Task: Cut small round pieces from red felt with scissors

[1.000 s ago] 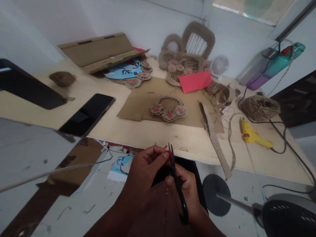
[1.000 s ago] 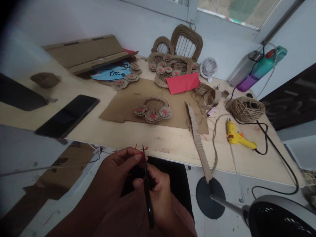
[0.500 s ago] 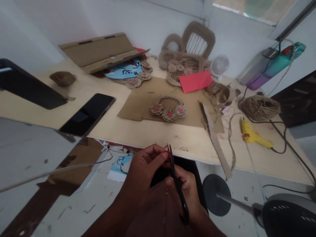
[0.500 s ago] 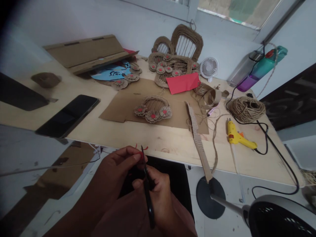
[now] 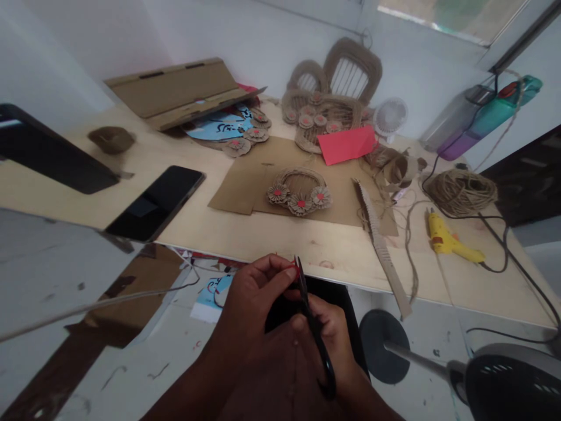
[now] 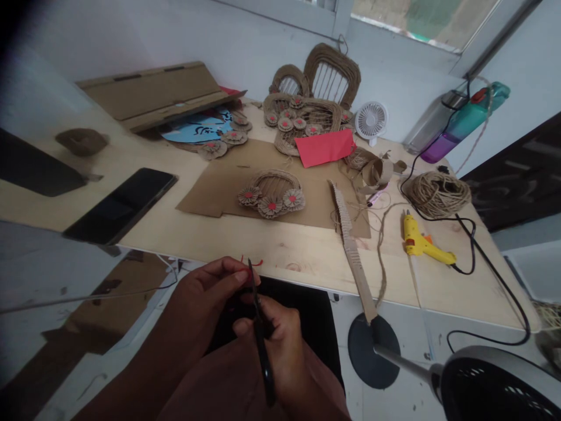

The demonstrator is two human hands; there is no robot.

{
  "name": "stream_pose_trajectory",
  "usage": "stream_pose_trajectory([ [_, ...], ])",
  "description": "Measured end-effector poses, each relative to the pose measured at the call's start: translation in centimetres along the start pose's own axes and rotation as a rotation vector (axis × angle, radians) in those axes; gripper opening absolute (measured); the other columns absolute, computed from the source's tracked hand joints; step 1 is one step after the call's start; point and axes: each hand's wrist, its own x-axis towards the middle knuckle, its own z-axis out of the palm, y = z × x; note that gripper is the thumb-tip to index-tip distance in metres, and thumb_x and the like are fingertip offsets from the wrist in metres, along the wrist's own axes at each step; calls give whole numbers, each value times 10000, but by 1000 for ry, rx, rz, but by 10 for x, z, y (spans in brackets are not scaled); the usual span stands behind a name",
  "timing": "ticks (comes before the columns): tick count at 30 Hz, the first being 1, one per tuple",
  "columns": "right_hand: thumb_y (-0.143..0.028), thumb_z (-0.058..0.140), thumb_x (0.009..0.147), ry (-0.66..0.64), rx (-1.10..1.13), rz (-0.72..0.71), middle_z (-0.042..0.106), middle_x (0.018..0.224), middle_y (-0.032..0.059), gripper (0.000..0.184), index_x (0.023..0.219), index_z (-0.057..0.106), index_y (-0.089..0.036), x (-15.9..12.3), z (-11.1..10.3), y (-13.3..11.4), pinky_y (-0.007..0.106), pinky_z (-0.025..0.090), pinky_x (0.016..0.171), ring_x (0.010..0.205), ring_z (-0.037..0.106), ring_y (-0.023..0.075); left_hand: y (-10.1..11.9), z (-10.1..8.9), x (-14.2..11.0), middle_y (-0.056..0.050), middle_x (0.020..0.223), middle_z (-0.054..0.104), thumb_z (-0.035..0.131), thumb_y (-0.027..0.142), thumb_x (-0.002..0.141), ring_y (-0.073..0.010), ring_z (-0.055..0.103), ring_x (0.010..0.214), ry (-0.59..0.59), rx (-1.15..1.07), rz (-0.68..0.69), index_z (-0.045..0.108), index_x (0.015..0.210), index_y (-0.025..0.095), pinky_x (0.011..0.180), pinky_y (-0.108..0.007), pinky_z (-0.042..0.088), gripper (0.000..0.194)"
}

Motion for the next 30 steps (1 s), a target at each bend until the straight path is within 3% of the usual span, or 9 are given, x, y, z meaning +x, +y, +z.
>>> stream_pose_trajectory([
  [6, -523, 614, 816, 20, -11, 15, 690, 769, 48, 388, 966, 751, -192, 0, 0, 0, 276, 490, 580, 675, 588, 196, 2, -1, 1, -10, 646, 660, 700, 263, 684, -134, 579, 572, 3, 36, 11, 631, 619, 194, 558, -236, 508, 117],
  [12, -449, 620, 813, -22, -55, 26, 665, 690, 32, 352, 976, 735, -160, 1, -2, 0, 241, 450, 493, 532, 536, 148, 4, 1, 1, 3, 625, 647, 706, 264, 659, -120, 553, 558, 16, 21, -3, 624, 603, 191, 546, -219, 486, 123],
  [17, -441, 625, 814, 10, -84, 3, 690, 740, 49, 322, 939, 749, -172, 1, -2, 2, 255, 484, 537, 641, 589, 188, 7, 1, 1, -2, 632, 647, 698, 254, 657, -125, 551, 573, 11, 29, -16, 602, 596, 189, 559, -225, 483, 131],
  [21, -442, 626, 820, -5, -96, 17, 684, 707, 34, 329, 957, 747, -168, 0, -3, 3, 242, 483, 505, 566, 565, 157, 8, 0, 3, -12, 633, 649, 698, 265, 641, -140, 556, 582, 7, 41, -15, 600, 586, 193, 554, -244, 490, 133],
  [30, -532, 592, 834, 16, -73, 25, 677, 747, 55, 399, 948, 740, -179, -2, -2, -1, 266, 489, 547, 654, 591, 190, -1, -3, 2, 9, 637, 650, 683, 276, 721, -113, 562, 564, -28, 9, 2, 625, 671, 188, 525, -202, 457, 116],
])
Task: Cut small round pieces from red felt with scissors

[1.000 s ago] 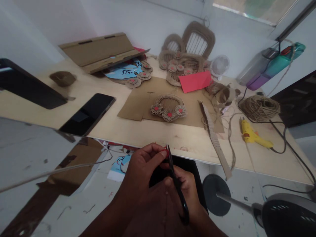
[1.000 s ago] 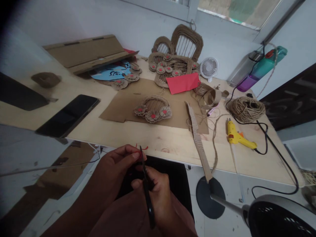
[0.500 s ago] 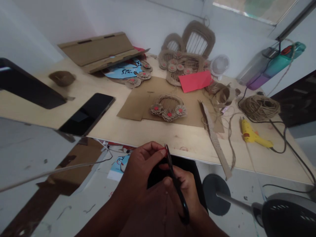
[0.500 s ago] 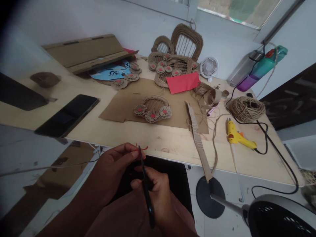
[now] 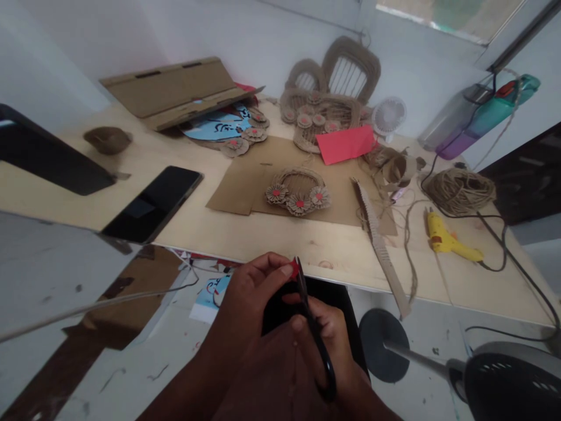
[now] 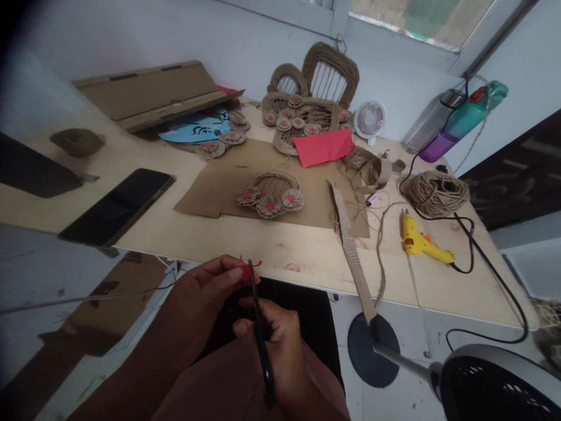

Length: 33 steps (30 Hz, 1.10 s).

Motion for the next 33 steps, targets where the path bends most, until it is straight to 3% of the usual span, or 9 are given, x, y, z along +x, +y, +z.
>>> stream_pose_trajectory([
  [4, -592, 544, 853, -29, 87, -10, 677, 762, 60, 467, 978, 731, -182, 1, 2, -5, 289, 499, 590, 679, 602, 198, -8, -1, -3, 19, 716, 685, 708, 242, 717, -111, 605, 628, -5, -55, -11, 629, 752, 206, 588, -198, 492, 94],
  [8, -611, 556, 838, -16, 73, -10, 664, 733, 56, 478, 948, 735, -182, 0, 3, -6, 311, 518, 645, 708, 619, 213, -9, -2, -4, 25, 679, 671, 688, 247, 747, -99, 593, 613, 1, -65, -20, 609, 711, 198, 590, -188, 490, 100],
  [19, -596, 557, 829, -17, -8, 34, 682, 748, 83, 492, 920, 734, -146, 0, 1, -7, 303, 522, 624, 753, 638, 241, -7, -2, 0, 7, 664, 665, 666, 253, 755, -105, 558, 596, 42, -22, 0, 589, 677, 184, 577, -203, 452, 130],
  [33, -511, 573, 821, -19, -19, 38, 671, 705, 59, 419, 923, 730, -136, -2, 2, -4, 252, 464, 519, 602, 564, 174, -4, -3, 2, 4, 666, 668, 653, 253, 745, -129, 572, 630, 55, 8, -17, 577, 664, 193, 576, -221, 439, 126],
])
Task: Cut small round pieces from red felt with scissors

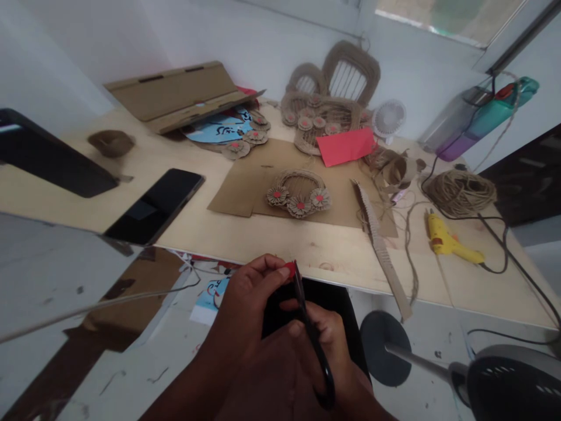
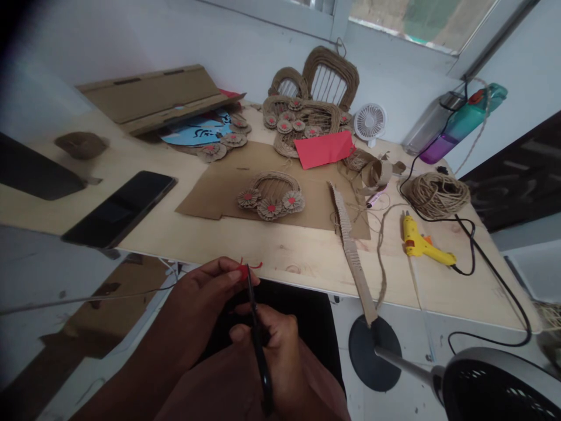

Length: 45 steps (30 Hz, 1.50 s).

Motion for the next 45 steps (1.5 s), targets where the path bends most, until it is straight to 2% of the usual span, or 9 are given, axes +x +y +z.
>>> stream_pose_trajectory([
  [9, -515, 557, 830, -6, -7, 2, 670, 726, 58, 408, 914, 731, -156, 0, 2, -1, 265, 482, 561, 630, 574, 177, 4, 0, 1, -4, 659, 664, 642, 263, 728, -139, 561, 634, 8, 33, 7, 580, 640, 192, 600, -242, 435, 129],
  [21, -429, 601, 785, 15, 13, 36, 621, 641, 30, 333, 867, 726, -132, 0, 4, 1, 220, 432, 485, 554, 521, 146, 5, -3, 2, -19, 684, 688, 654, 287, 711, -172, 596, 709, 25, 79, 63, 606, 628, 199, 690, -279, 443, 130],
  [31, -377, 612, 751, -3, 57, 94, 604, 622, 7, 282, 868, 724, -146, -1, 3, 0, 221, 408, 495, 533, 488, 127, 9, -2, 3, -20, 659, 686, 665, 292, 696, -177, 597, 683, 30, 87, 76, 615, 601, 205, 665, -280, 449, 139],
  [39, -387, 614, 758, 17, 2, 63, 586, 599, 1, 256, 821, 732, -169, 1, 5, 0, 215, 405, 473, 529, 490, 132, 9, -6, 7, -34, 685, 696, 686, 291, 699, -194, 617, 706, 22, 70, 99, 635, 597, 222, 646, -272, 472, 134],
  [45, -380, 601, 767, 22, -7, 42, 624, 621, 16, 274, 844, 728, -150, 1, 5, 0, 218, 426, 483, 535, 516, 139, 9, -4, 3, -29, 680, 693, 695, 299, 696, -192, 626, 695, 29, 58, 71, 632, 628, 213, 647, -279, 473, 126],
])
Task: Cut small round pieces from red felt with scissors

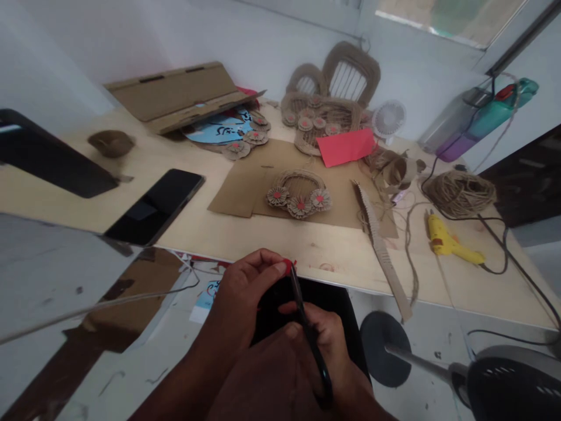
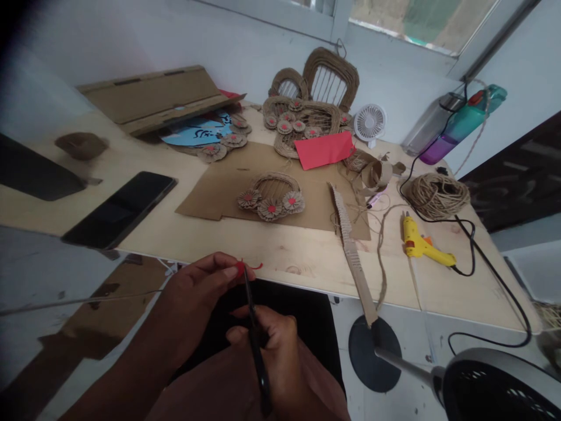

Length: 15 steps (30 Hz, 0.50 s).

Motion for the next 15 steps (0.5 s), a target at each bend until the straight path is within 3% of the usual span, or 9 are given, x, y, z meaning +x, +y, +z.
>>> stream_pose_trajectory([
  [8, -422, 607, 777, 20, 48, -7, 638, 647, 22, 300, 835, 735, -156, 0, 2, -3, 230, 443, 505, 553, 523, 145, -1, 4, -5, -5, 691, 689, 689, 267, 708, -136, 586, 605, 11, -65, -66, 608, 668, 194, 609, -251, 455, 117],
  [15, -416, 603, 769, 12, 63, 4, 627, 637, 20, 290, 835, 720, -159, 0, 2, -2, 225, 423, 480, 544, 516, 144, 1, 5, -6, -15, 685, 699, 685, 260, 711, -152, 609, 632, 43, -62, -69, 601, 650, 193, 610, -252, 461, 124],
])
